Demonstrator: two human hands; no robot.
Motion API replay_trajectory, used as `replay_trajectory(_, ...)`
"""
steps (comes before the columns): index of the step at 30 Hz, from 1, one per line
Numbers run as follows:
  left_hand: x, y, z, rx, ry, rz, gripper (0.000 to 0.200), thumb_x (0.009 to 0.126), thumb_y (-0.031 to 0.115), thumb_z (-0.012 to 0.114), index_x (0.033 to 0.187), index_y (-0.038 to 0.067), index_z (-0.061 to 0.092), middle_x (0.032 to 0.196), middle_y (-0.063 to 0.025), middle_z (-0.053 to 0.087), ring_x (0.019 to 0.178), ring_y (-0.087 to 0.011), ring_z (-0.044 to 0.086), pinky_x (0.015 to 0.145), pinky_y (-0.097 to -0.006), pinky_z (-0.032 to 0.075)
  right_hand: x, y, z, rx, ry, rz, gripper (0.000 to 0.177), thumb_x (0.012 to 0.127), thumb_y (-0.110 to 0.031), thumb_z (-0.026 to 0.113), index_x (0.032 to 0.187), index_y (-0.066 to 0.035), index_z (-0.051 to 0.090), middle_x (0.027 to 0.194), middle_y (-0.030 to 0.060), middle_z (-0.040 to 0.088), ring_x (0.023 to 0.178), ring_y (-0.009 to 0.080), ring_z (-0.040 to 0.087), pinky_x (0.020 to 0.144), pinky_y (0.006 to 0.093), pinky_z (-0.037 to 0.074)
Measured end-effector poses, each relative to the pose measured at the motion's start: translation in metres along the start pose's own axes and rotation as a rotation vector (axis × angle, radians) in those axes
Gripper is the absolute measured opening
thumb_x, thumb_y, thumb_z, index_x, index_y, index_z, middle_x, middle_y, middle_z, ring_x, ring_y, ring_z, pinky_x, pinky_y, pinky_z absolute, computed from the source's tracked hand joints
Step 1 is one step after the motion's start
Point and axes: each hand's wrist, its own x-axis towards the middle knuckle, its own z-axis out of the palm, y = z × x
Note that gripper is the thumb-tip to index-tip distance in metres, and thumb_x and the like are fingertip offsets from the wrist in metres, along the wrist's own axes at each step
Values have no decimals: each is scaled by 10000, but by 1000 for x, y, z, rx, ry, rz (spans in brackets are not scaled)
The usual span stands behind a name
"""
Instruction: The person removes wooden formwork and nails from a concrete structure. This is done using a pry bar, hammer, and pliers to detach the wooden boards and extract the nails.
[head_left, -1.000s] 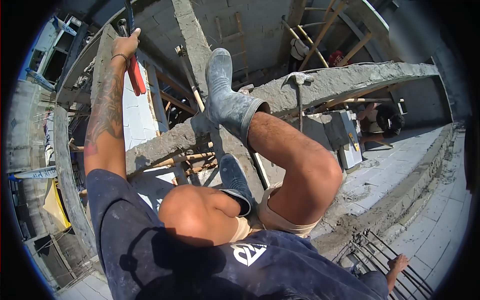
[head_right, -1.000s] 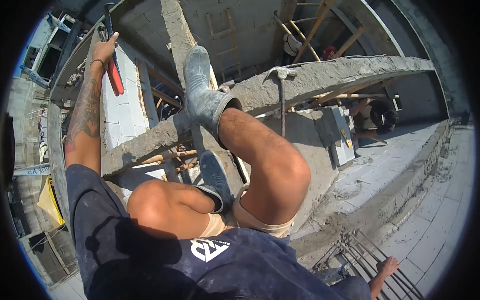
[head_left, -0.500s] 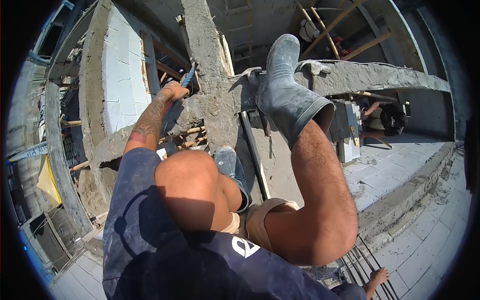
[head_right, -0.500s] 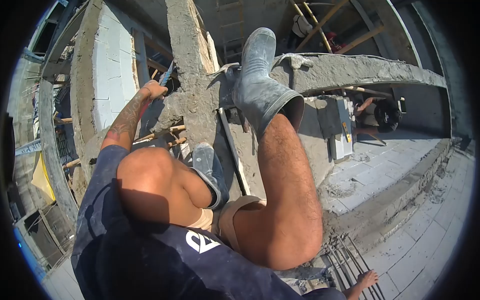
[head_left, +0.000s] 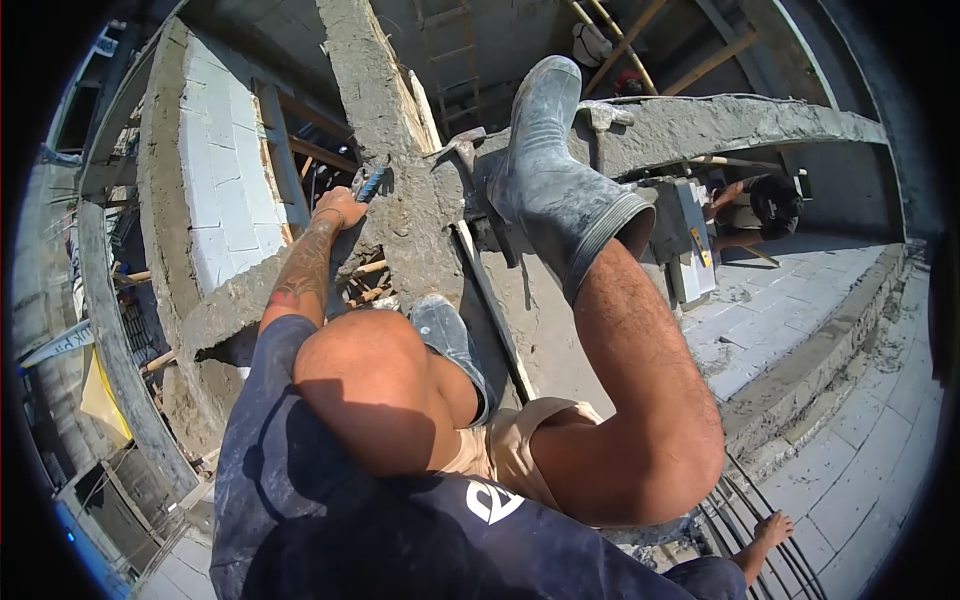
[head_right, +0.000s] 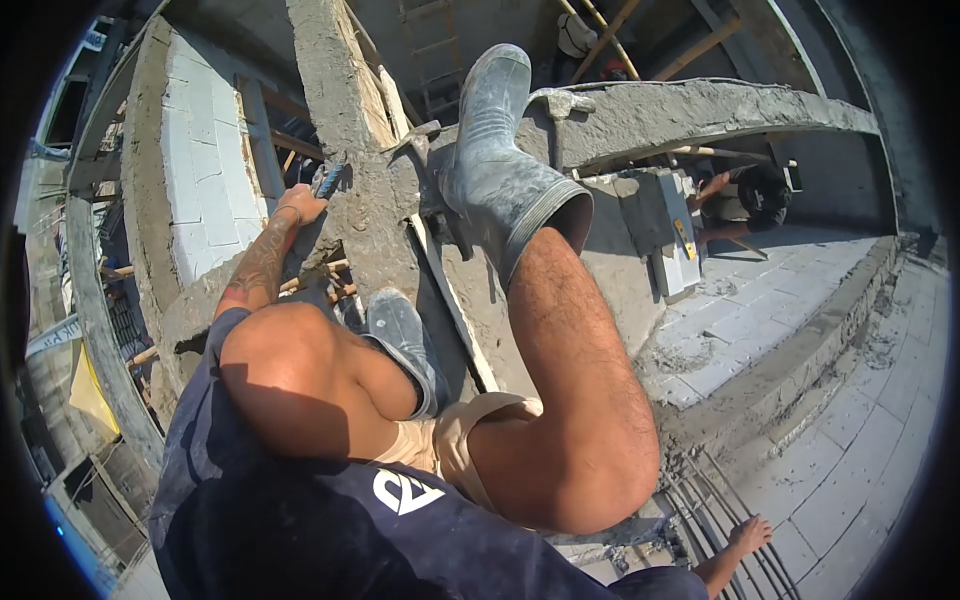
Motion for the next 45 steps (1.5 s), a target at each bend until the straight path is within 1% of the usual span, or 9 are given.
replay_trajectory(8,15,-9,8,57,46,99,482,704,377,596,1019,12,598,1064,-189,576,994,-326,552,837,-400,446,1,-5,-13,-62,-108,19,248,808,-168,464,1031,-99,546,1068,138,510,1057,291,443,901,413,314)
replay_trajectory(12,7,-7,-1,97,27,132,472,717,358,585,985,-30,595,1038,-208,580,966,-330,563,825,-385,452,-6,-3,-12,-35,-93,-1,278,744,-168,568,1018,-126,551,1058,124,514,1045,269,449,935,390,283)
replay_trajectory(14,3,-9,4,109,66,141,464,719,355,583,986,-24,594,1021,-206,587,955,-330,567,812,-386,455,-20,-18,-61,-183,-318,-29,342,818,-294,503,1112,-121,510,1147,148,484,1136,232,408,969,408,270)
replay_trajectory(18,-21,-7,2,34,104,165,444,706,341,569,935,-40,574,936,-254,585,914,-379,562,767,-422,450,-27,-32,-104,-1,-130,-228,345,795,-245,528,1107,-101,510,1133,150,492,1110,234,433,950,398,299)
replay_trajectory(27,-21,-10,31,-119,219,166,298,656,279,623,793,18,578,815,-188,612,798,-339,598,706,-413,476,-56,-193,-354,668,189,-967,370,743,-136,586,1096,-56,510,1103,156,510,1050,238,488,907,375,365)
replay_trajectory(34,-17,-13,35,-218,286,237,269,657,233,643,783,16,546,774,-177,602,749,-360,587,647,-433,469,-69,-270,-513,941,292,-1150,404,702,-51,630,1087,-22,510,1080,160,524,1004,242,531,874,358,416)
replay_trajectory(36,-22,-11,26,-236,183,180,291,657,236,651,812,17,539,793,-175,596,763,-357,584,654,-435,466,-66,-292,-539,1013,304,-1174,305,762,-152,616,1015,-7,527,994,195,530,946,341,525,808,375,421)
replay_trajectory(41,-24,-9,23,-268,120,145,332,646,231,670,859,15,535,852,-172,585,787,-359,582,657,-437,468,-52,-376,-563,1097,285,-1216,316,800,-208,591,1007,17,511,907,217,553,860,346,550,742,391,438)
replay_trajectory(45,-26,-8,19,-257,75,91,359,638,211,684,889,5,533,878,-168,577,791,-363,583,652,-442,469,-47,-437,-556,1324,58,-1155,376,789,-256,615,1003,17,469,881,227,570,815,337,577,685,391,452)
